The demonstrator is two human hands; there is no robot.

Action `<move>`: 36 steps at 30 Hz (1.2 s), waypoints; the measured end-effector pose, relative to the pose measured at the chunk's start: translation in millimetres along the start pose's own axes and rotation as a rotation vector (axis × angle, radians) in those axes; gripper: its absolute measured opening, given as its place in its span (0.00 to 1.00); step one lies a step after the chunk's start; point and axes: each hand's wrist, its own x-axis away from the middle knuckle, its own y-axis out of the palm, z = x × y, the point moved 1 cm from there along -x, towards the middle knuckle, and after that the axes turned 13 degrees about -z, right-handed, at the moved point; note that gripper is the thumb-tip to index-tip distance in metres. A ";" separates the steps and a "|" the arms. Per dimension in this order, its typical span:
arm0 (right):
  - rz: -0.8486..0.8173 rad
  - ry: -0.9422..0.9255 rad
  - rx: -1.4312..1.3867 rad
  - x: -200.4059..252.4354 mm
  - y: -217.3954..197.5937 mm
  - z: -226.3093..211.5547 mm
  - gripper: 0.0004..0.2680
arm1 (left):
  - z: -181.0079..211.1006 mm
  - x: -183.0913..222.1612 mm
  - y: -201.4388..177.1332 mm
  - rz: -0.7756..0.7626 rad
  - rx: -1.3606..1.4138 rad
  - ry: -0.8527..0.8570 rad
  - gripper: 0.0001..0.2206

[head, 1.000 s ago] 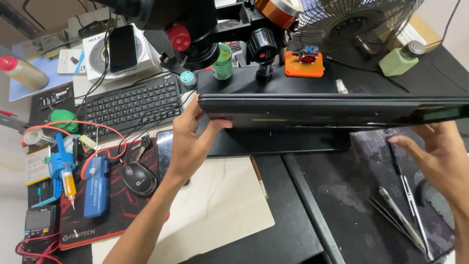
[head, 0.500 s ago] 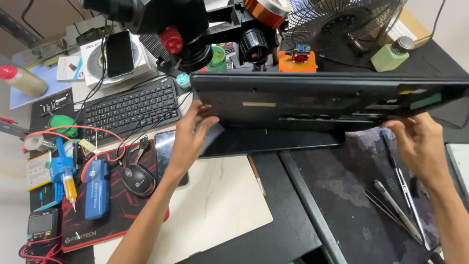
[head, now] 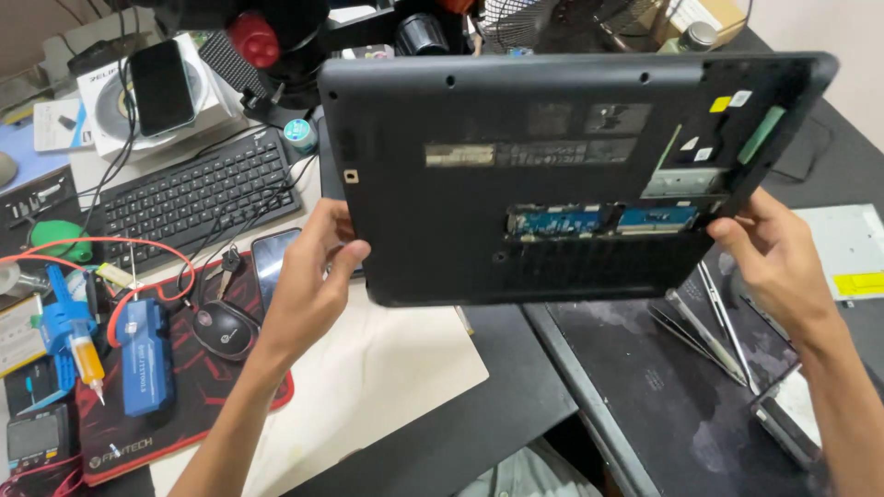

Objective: Repair a laptop by manipulating internal cables and reassembling the casing.

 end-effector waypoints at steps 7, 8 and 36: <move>-0.067 0.237 -0.402 40.1 19.5 24.6 0.17 | -43.2 33.6 18.1 -0.162 0.262 -0.286 0.07; -0.064 0.239 -0.402 38.5 26.2 28.5 0.17 | -47.2 33.4 18.6 -0.165 0.262 -0.286 0.07; 0.013 0.517 -0.943 -43.8 71.5 36.4 0.12 | -70.3 -8.5 -14.3 0.115 0.271 -0.447 0.20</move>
